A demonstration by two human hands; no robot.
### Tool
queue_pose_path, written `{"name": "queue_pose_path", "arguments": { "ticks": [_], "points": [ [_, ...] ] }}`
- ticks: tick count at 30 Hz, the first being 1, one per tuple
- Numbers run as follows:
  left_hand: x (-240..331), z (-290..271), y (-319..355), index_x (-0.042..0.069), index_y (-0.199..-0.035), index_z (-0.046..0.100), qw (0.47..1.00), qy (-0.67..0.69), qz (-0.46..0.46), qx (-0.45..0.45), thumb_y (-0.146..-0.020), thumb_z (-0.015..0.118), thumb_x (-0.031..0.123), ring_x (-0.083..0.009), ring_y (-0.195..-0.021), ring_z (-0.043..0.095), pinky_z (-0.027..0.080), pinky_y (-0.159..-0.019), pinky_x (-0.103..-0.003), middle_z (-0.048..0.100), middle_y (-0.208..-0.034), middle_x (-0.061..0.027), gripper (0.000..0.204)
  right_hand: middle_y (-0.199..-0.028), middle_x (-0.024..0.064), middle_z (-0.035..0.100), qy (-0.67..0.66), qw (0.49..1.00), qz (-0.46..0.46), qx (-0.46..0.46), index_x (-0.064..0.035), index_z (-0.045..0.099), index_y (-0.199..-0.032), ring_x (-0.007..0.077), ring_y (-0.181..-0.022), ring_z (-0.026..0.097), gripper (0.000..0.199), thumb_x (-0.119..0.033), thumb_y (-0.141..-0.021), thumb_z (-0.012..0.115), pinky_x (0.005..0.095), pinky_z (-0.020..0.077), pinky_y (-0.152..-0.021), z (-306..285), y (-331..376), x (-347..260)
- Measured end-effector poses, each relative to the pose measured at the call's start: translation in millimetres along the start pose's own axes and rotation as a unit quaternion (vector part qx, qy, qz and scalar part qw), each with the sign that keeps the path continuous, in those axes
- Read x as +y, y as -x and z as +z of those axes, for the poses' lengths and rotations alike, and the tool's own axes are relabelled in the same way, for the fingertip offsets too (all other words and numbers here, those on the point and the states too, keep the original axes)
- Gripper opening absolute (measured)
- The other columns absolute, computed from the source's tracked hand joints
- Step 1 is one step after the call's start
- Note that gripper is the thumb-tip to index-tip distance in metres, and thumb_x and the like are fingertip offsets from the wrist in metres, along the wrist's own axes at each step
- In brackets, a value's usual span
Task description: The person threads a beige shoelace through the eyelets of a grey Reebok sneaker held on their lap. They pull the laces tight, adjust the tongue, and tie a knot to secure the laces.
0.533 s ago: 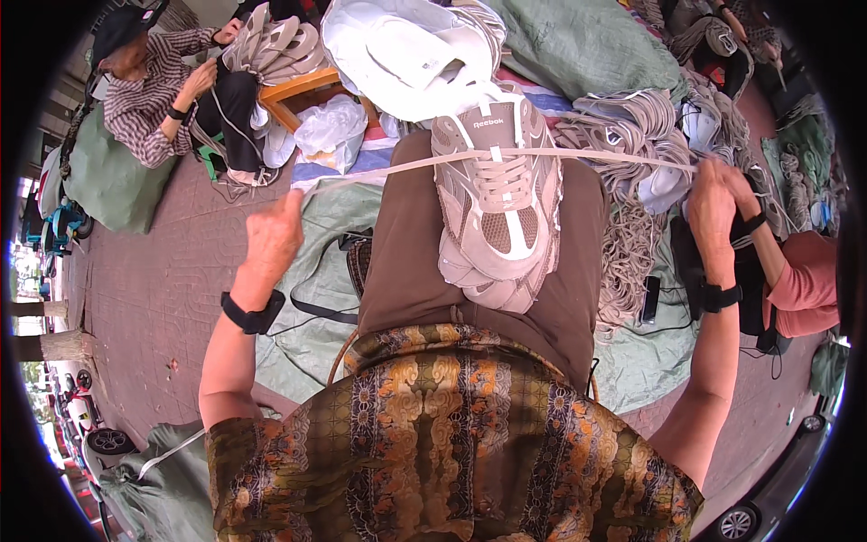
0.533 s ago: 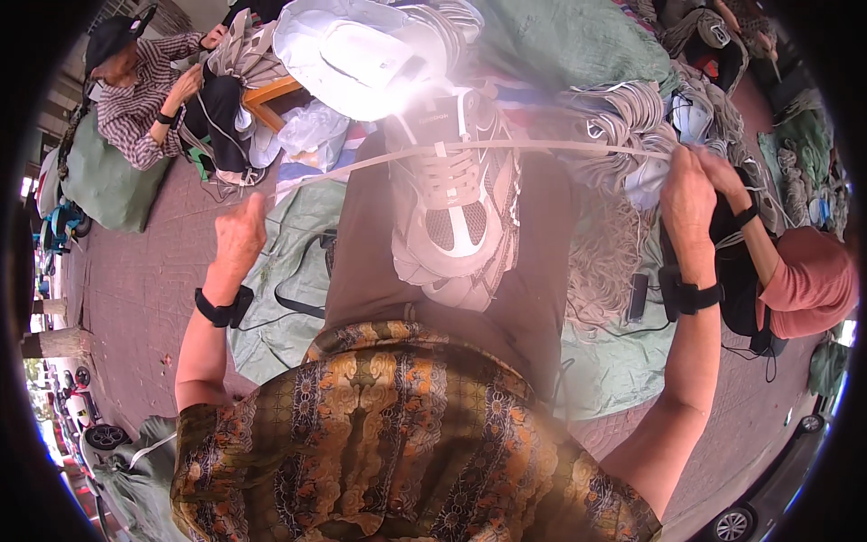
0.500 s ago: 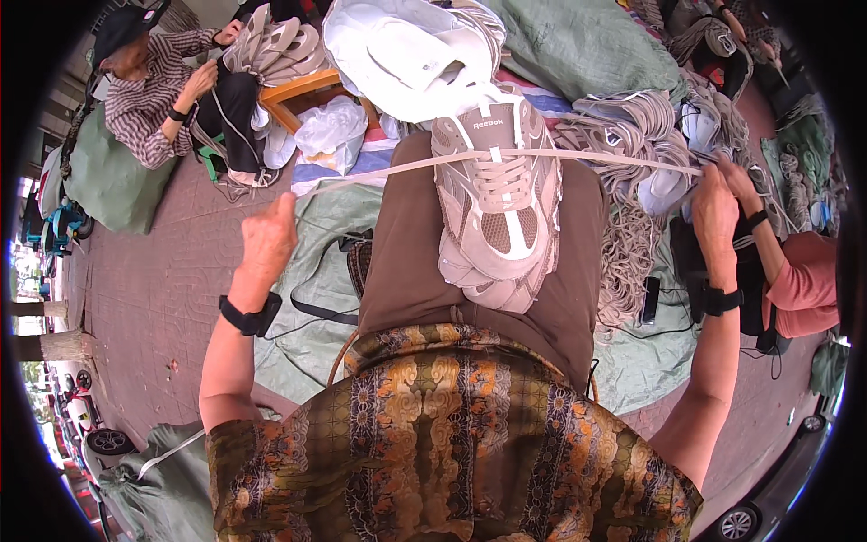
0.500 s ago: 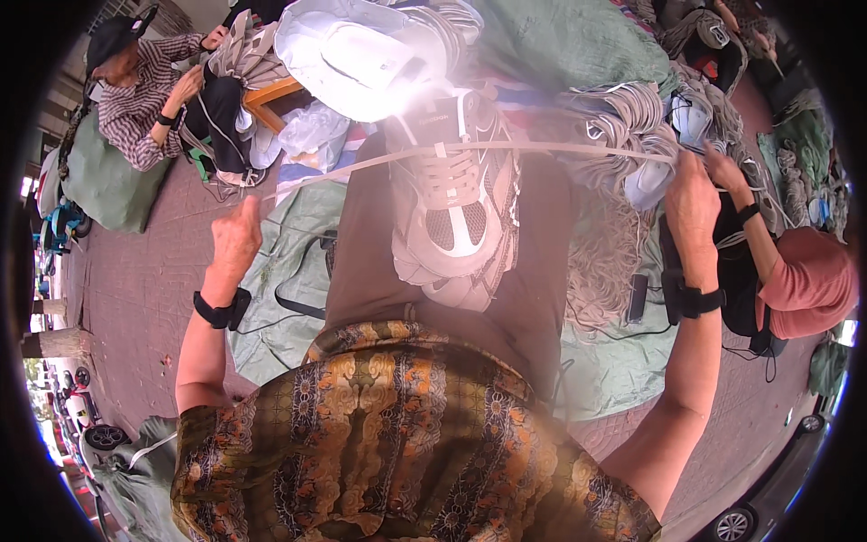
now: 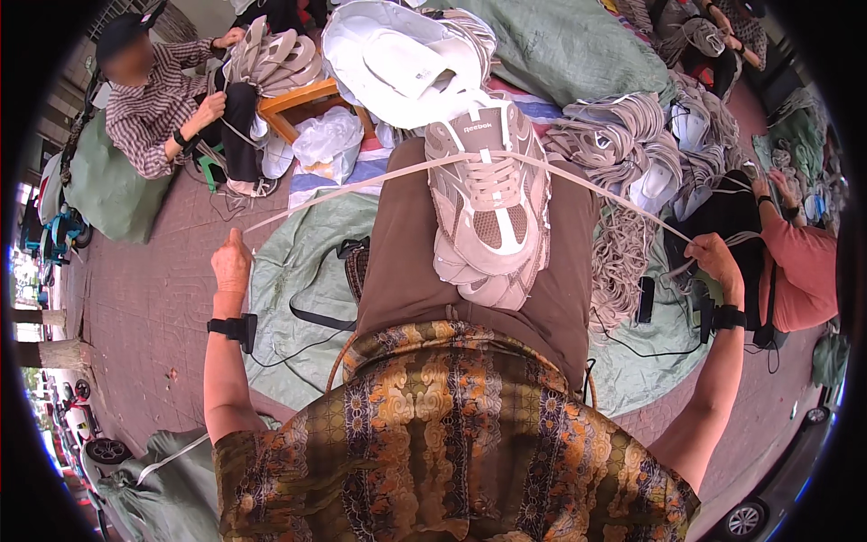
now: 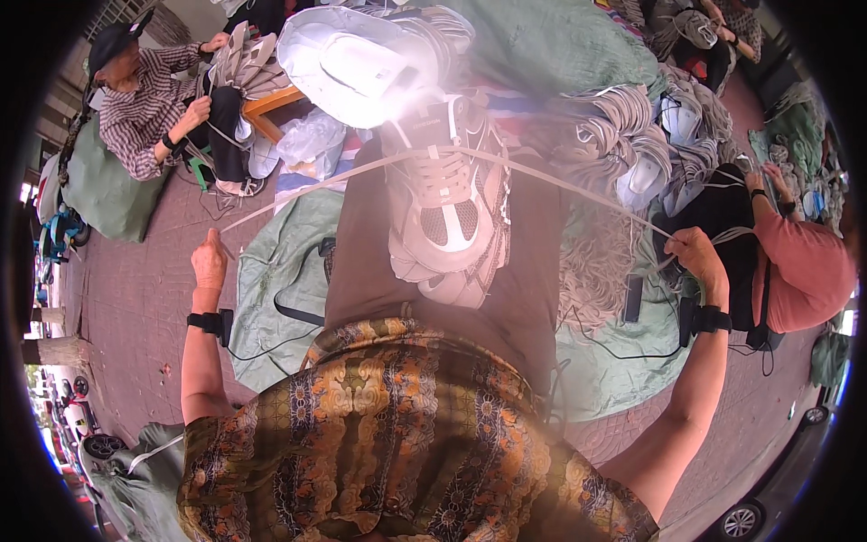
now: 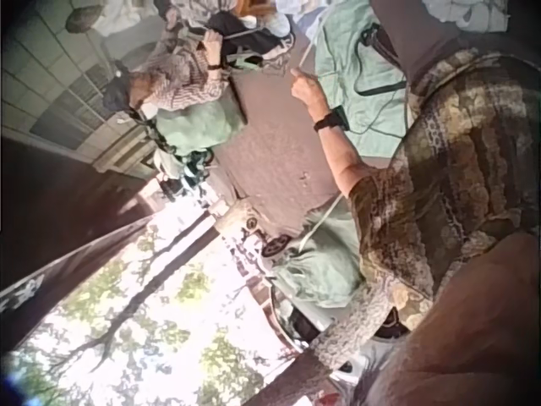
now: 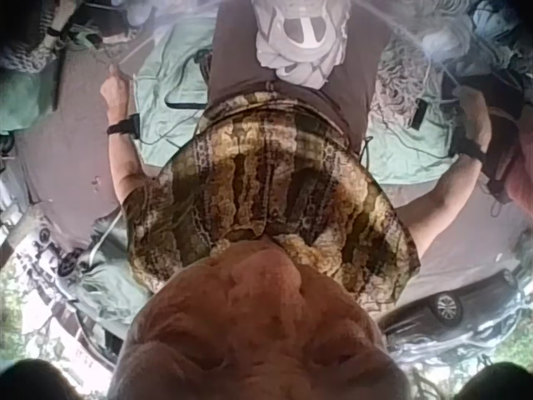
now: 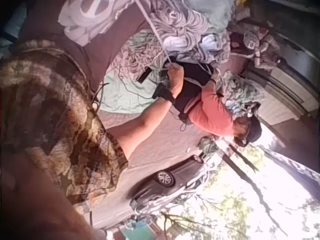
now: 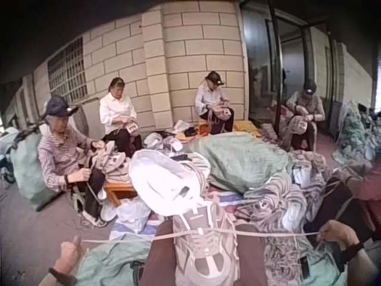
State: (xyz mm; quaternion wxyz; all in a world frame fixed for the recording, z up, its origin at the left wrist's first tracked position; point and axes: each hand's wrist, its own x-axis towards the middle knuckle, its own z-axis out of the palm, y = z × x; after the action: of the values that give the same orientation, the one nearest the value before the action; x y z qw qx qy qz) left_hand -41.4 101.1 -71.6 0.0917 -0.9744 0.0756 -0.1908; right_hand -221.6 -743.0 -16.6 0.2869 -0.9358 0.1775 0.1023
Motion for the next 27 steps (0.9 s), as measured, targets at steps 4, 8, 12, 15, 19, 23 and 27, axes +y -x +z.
{"name": "queue_pose_path", "arguments": {
  "ticks": [4, 8, 12, 15, 19, 23, 27],
  "points": [
    [-22, 12, 2, 0.005, -0.085, 0.051, 0.999, -0.005, 0.026, 0.025, -0.085, 0.051, 0.006, -0.0383, -0.063, 0.064, 0.050, -0.054, -0.049, 0.064, -0.071, -0.0182, 0.000, -0.052, -0.0007, 0.047, -0.037, 0.994, 0.067, -0.076, 0.0007, 0.065, -0.072, 0.0085, -0.040, 0.041, 0.018, -0.011, -0.084, 0.059, 0.0257, 0.0257, -0.038, 3, 2, 6],
    [-46, 39, 10, 0.005, -0.091, 0.058, 1.000, -0.011, -0.003, -0.011, -0.084, 0.052, 0.006, -0.0405, -0.065, 0.063, 0.049, -0.056, -0.050, 0.064, -0.074, -0.0208, 0.009, -0.051, 0.0039, 0.054, -0.052, 0.997, -0.010, -0.055, -0.0011, 0.060, -0.064, 0.0119, -0.043, 0.052, 0.025, -0.014, -0.085, 0.059, 0.0279, 0.0402, -0.040, 15, -13, 11],
    [-52, 49, 6, 0.005, -0.095, 0.060, 1.000, -0.009, 0.014, -0.026, -0.088, 0.050, 0.009, -0.0425, -0.067, 0.063, 0.048, -0.057, -0.052, 0.063, -0.073, -0.0238, 0.013, -0.057, 0.0132, 0.059, 0.130, 0.975, -0.120, 0.131, -0.0010, 0.061, -0.066, 0.0269, -0.050, 0.058, 0.026, -0.020, -0.084, 0.062, 0.0374, 0.0453, -0.048, 32, -15, 21],
    [-69, 56, 6, 0.004, -0.095, 0.060, 1.000, -0.021, -0.001, -0.020, -0.092, 0.049, 0.014, -0.0432, -0.067, 0.063, 0.048, -0.057, -0.052, 0.062, -0.071, -0.0251, 0.015, -0.064, 0.0207, 0.060, 0.234, 0.948, -0.112, 0.185, -0.0022, 0.062, -0.072, 0.0404, -0.061, 0.058, 0.027, -0.026, -0.083, 0.065, 0.0455, 0.0471, -0.055, 43, -3, 7],
    [-69, 58, 8, 0.003, -0.094, 0.060, 0.998, -0.035, -0.027, -0.043, -0.094, 0.049, 0.017, -0.0438, -0.068, 0.063, 0.049, -0.057, -0.052, 0.062, -0.071, -0.0260, 0.018, -0.065, 0.0205, 0.060, 0.289, 0.923, -0.061, 0.246, -0.0031, 0.059, -0.078, 0.0423, -0.067, 0.060, 0.022, -0.024, -0.086, 0.061, 0.0502, 0.0477, -0.061, 48, 11, 10],
    [-70, 55, 11, 0.004, -0.094, 0.060, 0.998, -0.028, -0.021, -0.051, -0.094, 0.049, 0.017, -0.0438, -0.069, 0.063, 0.049, -0.058, -0.052, 0.063, -0.072, -0.0256, 0.017, -0.073, 0.0212, 0.063, 0.243, 0.914, -0.053, 0.322, -0.0034, 0.056, -0.084, 0.0432, -0.073, 0.063, 0.008, -0.009, -0.080, 0.052, 0.0516, 0.0484, -0.062, 52, 15, 23],
    [-70, 53, 17, 0.005, -0.094, 0.059, 0.999, -0.001, -0.001, -0.034, -0.090, 0.049, 0.010, -0.0430, -0.069, 0.063, 0.048, -0.058, -0.052, 0.063, -0.072, -0.0244, 0.012, -0.082, 0.0222, 0.064, 0.202, 0.908, -0.032, 0.367, -0.0041, 0.056, -0.087, 0.0424, -0.079, 0.063, 0.008, -0.008, -0.081, 0.052, 0.0519, 0.0485, -0.067, 52, 12, 39]
  ]
}}
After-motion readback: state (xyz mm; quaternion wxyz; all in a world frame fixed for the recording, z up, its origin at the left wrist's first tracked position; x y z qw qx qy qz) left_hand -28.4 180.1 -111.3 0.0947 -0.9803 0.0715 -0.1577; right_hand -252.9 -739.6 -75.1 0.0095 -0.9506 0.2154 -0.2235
